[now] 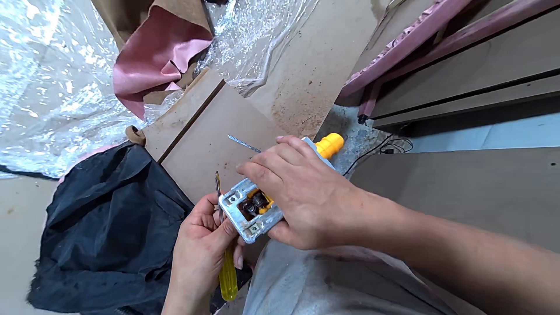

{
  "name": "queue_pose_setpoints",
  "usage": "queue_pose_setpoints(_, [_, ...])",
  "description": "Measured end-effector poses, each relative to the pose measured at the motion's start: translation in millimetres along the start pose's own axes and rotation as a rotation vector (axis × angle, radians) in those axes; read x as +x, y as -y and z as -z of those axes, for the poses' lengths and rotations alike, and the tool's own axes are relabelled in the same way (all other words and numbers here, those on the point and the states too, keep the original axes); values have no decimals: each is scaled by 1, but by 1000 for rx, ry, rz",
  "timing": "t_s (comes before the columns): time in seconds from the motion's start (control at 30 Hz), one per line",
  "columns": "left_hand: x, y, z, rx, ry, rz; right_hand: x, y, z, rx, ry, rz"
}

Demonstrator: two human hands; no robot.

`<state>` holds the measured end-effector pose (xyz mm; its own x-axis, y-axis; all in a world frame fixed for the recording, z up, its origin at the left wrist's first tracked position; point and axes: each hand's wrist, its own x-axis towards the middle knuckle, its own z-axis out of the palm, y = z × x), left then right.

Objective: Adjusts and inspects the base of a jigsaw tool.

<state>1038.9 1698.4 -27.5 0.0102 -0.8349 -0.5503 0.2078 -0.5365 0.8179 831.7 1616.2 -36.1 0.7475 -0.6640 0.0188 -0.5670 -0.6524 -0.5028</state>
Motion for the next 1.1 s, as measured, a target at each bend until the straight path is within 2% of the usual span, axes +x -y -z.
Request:
queue_pose_setpoints(0.17, [18,-13,5,105,-115,2,52,-38,19,183,196,126])
queue_pose_setpoints(0.23, [33,-17,9,163,-186,10,82,-49,23,198,291,123])
queue_pose_setpoints(0.3, [51,-14,18,185,-217,88,111,-57,19,193,420,124])
queue_pose_setpoints(0.4, [69,6,35,89,-160,266,136,-70,-9,146,573,194])
queue_pose_setpoints(0.53, [66,50,41,-10,-140,398,127,-82,-44,106,675,145])
queue_pose_setpoints(0.63, [49,72,43,66,-171,368,111,-87,-45,108,632,88])
queue_pose_setpoints(0.73, [29,90,52,224,-165,204,92,-93,-39,64,549,-8])
queue_pose_setpoints(0.8, [19,99,59,427,-181,100,76,-99,-38,17,453,-67])
queue_pose_setpoints(0.97, [19,94,60,701,-237,-60,49,-109,-63,50,179,-70])
queue_pose_setpoints(1.1, [33,84,60,818,-275,-189,51,-113,-70,74,109,-30])
